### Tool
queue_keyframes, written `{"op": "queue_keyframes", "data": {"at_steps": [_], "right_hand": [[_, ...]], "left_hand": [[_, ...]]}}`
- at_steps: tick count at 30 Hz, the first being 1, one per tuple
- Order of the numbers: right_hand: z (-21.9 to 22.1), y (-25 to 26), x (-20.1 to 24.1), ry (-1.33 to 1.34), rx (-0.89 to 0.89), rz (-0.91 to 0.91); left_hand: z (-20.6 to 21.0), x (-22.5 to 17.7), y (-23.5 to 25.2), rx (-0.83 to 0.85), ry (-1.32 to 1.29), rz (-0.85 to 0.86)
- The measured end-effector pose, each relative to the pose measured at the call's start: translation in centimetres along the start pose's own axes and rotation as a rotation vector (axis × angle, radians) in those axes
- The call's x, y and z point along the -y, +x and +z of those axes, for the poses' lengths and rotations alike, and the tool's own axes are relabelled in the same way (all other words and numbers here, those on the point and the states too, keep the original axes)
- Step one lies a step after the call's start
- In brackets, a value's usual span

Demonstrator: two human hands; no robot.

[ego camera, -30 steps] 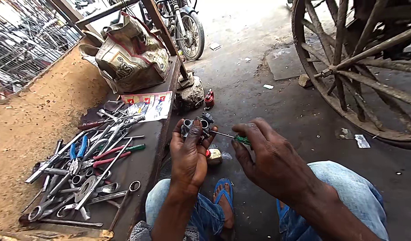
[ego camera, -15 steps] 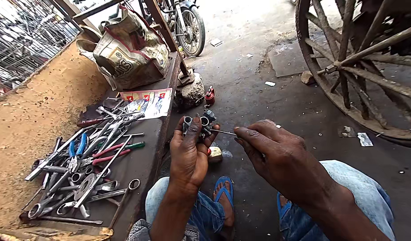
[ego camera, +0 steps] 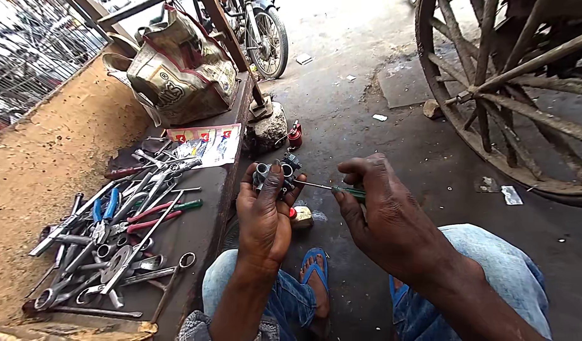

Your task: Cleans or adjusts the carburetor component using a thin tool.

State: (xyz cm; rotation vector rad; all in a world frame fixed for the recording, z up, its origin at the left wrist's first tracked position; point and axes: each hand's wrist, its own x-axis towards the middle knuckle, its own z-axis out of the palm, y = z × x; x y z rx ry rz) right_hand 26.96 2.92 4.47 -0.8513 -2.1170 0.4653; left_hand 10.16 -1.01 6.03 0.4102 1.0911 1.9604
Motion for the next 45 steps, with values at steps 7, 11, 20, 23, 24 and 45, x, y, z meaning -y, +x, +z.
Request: {"op": "queue_keyframes", "data": {"at_steps": [7, 11, 20, 23, 24, 45], "right_hand": [[-0.5, 0.3, -0.3, -0.143, -0.134, -0.175], [0.0, 0.2, -0.3, -0.197, -0.1, -0.175], [0.2, 0.1, -0.5, -0.131, -0.027, -0.17], [0.1, 0.1, -0.7, -0.085, -0.095, -0.337], [0.2, 0.2, -0.7, -0.068, -0.113, -0.377], [0.2, 0.0, -0.5, -0.071, -0.162, -0.47]], "left_hand": [[0.2, 0.3, -0.2, 0.001, 0.024, 0.011], [0.1, 0.3, -0.2, 0.008, 0.023, 0.033], [0.1, 0.1, -0.1, -0.04, 0.006, -0.016], [0.3, 0.0, -0.1, -0.029, -0.019, -0.04], [0.4, -0.1, -0.1, -0.029, -0.025, -0.047], [0.2, -1.0, -0.1, -0.036, -0.047, -0.093]]}}
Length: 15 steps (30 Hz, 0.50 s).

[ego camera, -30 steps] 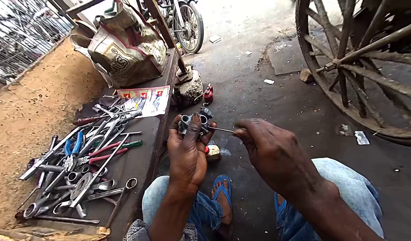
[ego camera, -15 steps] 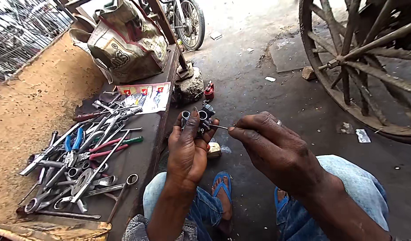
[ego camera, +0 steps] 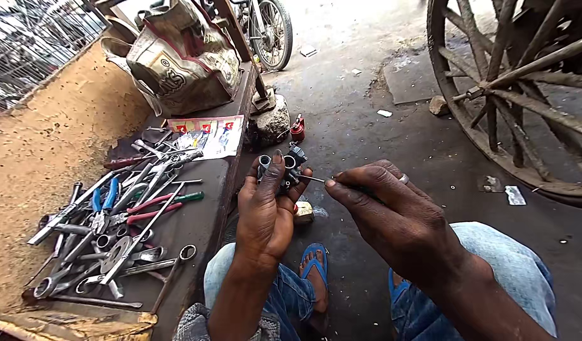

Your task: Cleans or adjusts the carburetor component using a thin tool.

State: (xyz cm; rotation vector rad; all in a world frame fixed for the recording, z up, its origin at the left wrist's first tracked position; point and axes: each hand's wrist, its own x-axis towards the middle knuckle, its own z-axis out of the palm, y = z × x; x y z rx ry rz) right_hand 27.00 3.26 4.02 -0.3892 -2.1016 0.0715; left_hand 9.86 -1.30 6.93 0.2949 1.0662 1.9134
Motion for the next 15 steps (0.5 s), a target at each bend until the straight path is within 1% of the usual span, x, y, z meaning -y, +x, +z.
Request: {"op": "queue_keyframes", "data": {"at_steps": [3, 8, 11, 15], "right_hand": [[0.0, 0.0, 0.1, -0.009, -0.012, 0.023], [0.5, -0.3, 0.2, -0.073, 0.012, 0.086], [0.7, -0.2, 0.3, -0.083, 0.025, 0.19], [1.2, -0.3, 0.3, -0.053, 0.101, 0.348]], "left_hand": [[0.0, 0.3, -0.1, 0.031, 0.028, 0.031], [0.2, 0.3, -0.1, 0.035, 0.055, 0.084], [0.1, 0.1, -0.1, 0.069, 0.08, 0.111], [-0.1, 0.1, 0.1, 0.075, 0.089, 0.117]]}}
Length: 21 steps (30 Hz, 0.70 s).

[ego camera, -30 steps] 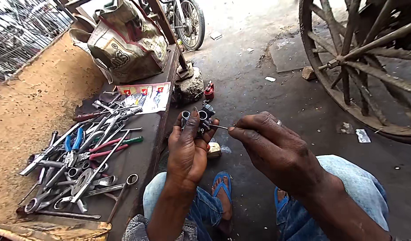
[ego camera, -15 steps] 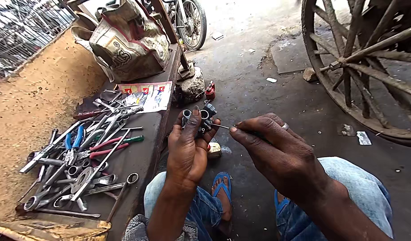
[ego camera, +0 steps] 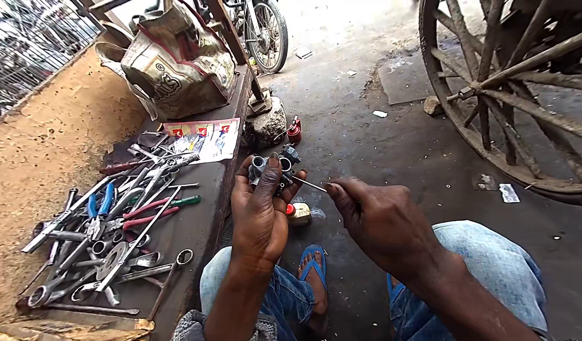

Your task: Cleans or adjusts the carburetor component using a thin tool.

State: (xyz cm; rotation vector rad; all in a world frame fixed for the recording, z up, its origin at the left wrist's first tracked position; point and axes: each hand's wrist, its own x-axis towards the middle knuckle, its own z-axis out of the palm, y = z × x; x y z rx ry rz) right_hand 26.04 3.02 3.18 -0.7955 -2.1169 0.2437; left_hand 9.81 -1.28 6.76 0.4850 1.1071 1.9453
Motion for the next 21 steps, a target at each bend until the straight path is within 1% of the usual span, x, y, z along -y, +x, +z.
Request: {"op": "queue_keyframes", "data": {"at_steps": [3, 6, 8, 10, 14, 17, 21], "right_hand": [[-0.1, -0.1, 0.7, 0.061, 0.013, 0.04], [-0.3, -0.2, 1.4, 0.064, 0.019, 0.066], [-0.5, -0.3, 1.1, 0.044, 0.029, 0.037], [-0.7, -0.3, 0.5, 0.047, 0.024, -0.034], [-0.7, -0.3, 0.3, -0.026, -0.045, -0.172], [-0.9, -0.3, 0.6, -0.073, -0.068, -0.199], [-0.9, -0.3, 0.6, -0.143, -0.039, -0.192]], "left_hand": [[0.3, -0.1, -0.2, 0.011, -0.013, 0.018], [0.4, 0.0, -0.5, 0.022, -0.018, -0.01], [0.4, 0.0, -0.5, 0.02, -0.024, -0.029], [0.4, 0.1, -0.5, 0.016, -0.012, -0.046], [0.3, 0.2, -0.5, 0.02, 0.015, -0.056], [0.2, 0.3, -0.4, 0.019, 0.017, -0.054], [0.2, 0.4, -0.4, 0.024, 0.048, -0.049]]}}
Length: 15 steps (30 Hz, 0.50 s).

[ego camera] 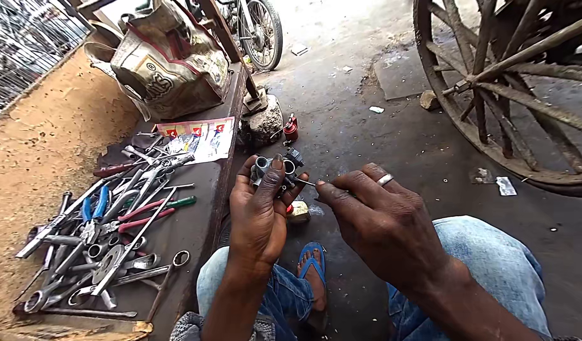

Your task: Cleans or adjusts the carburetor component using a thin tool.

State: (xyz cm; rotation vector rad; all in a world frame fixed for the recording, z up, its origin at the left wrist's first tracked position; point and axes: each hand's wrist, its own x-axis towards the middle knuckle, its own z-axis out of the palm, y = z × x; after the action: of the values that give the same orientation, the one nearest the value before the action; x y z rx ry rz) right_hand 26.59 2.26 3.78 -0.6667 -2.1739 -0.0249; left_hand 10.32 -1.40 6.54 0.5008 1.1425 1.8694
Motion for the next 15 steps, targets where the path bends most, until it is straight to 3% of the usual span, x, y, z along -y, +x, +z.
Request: {"op": "queue_keyframes", "data": {"at_steps": [9, 15], "right_hand": [[0.6, 0.0, -0.8, 0.063, -0.001, -0.188], [0.6, 0.0, -0.5, 0.037, 0.009, -0.188]], "left_hand": [[-1.0, -1.2, 0.3, 0.059, 0.045, -0.06], [-1.1, -1.0, 0.4, 0.052, 0.067, -0.05]]}}
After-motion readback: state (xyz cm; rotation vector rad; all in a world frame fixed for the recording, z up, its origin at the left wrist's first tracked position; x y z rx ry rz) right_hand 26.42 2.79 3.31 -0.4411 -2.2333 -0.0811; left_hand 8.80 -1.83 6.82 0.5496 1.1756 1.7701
